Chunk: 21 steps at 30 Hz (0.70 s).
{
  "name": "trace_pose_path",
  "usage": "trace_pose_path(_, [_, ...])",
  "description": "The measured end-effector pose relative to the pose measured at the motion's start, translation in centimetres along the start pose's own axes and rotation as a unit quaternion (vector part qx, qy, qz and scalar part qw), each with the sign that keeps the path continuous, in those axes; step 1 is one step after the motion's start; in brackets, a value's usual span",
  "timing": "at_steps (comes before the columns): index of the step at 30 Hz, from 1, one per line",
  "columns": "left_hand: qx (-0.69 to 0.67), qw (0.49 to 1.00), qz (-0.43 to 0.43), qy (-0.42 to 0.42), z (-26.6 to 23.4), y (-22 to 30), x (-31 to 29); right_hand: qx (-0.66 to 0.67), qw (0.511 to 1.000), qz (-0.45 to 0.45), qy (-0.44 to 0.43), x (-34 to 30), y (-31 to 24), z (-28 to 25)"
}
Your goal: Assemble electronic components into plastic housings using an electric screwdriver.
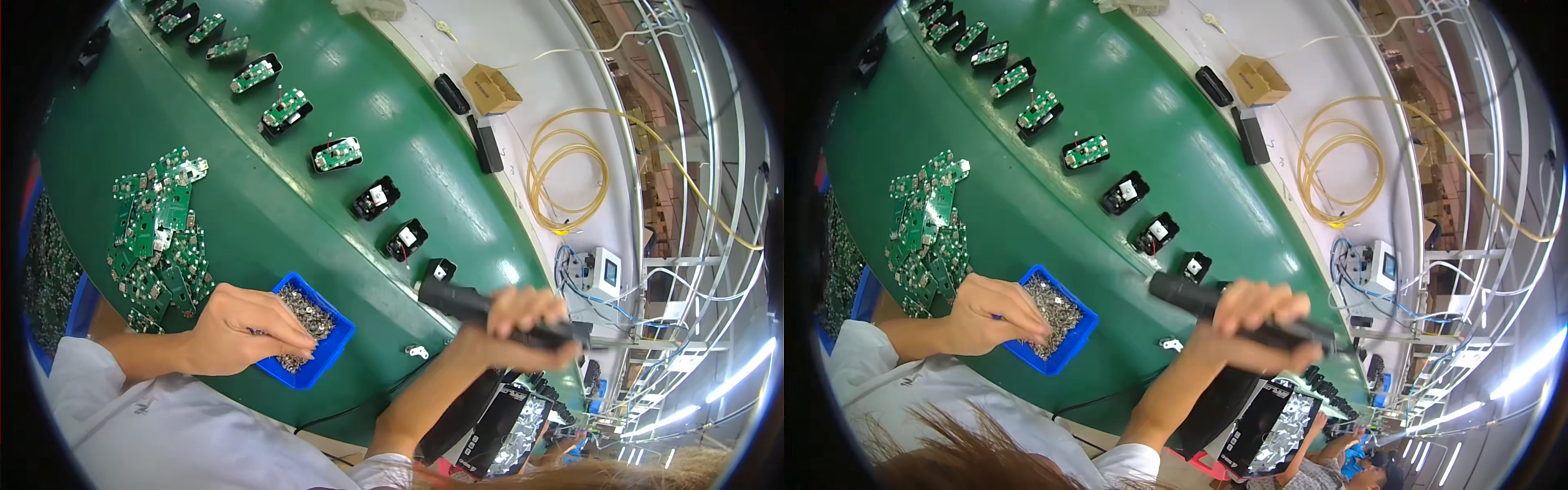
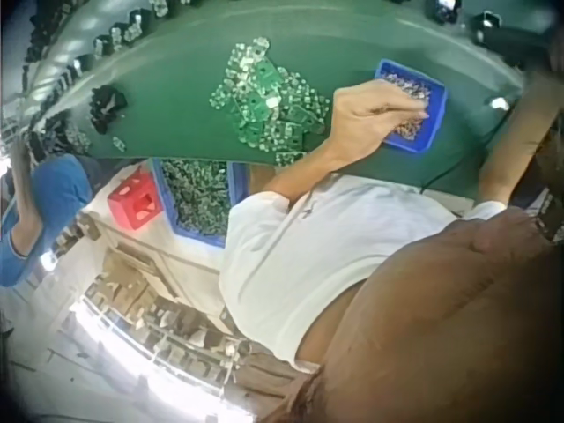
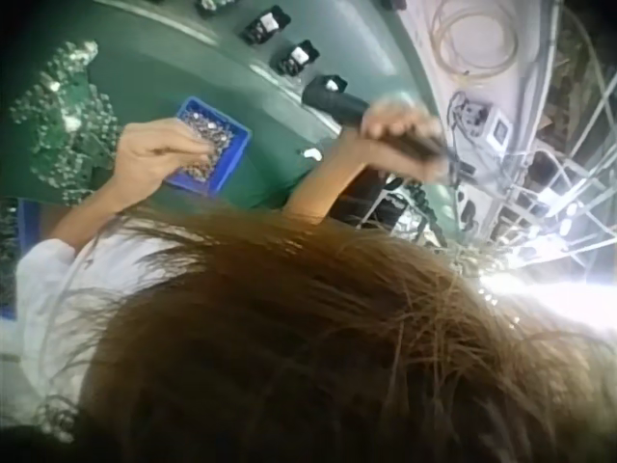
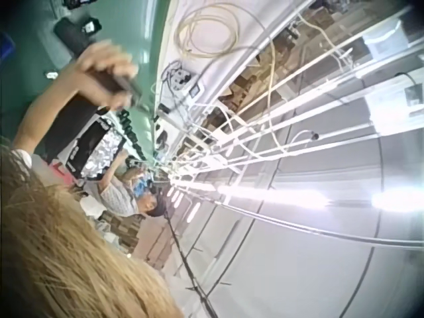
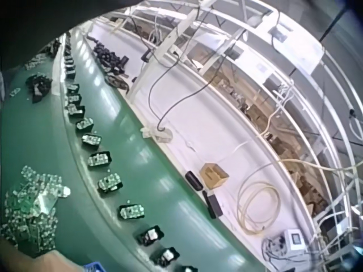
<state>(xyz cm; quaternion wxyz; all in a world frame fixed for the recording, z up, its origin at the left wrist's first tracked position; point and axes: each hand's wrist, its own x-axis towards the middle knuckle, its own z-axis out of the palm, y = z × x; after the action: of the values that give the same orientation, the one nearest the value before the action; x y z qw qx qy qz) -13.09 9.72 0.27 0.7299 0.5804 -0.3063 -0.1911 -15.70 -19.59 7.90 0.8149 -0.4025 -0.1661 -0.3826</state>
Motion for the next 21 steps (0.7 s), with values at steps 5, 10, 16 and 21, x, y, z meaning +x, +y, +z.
trace_pose_path(5, [-0.061, 0.995, 0.084, 0.007, 2.3, -0.2, 1.0, 0.187, 0.976, -0.085, -0.069, -4.3, -3.4, 7.6])
trace_pose_path(10, [-0.144, 0.987, 0.043, -0.050, 2.6, 0.3, 0.7, 0.220, 0.968, -0.079, -0.089, -5.0, -3.6, 7.8])
trace_pose_path(16, [-0.216, 0.962, -0.142, -0.093, 2.7, 1.3, 0.1, 0.204, 0.970, -0.055, -0.116, -5.0, -4.1, 7.6])
trace_pose_path(21, [-0.320, 0.875, -0.346, -0.108, 2.5, 2.0, 0.4, 0.255, 0.954, -0.074, -0.139, -5.0, -3.3, 7.9])
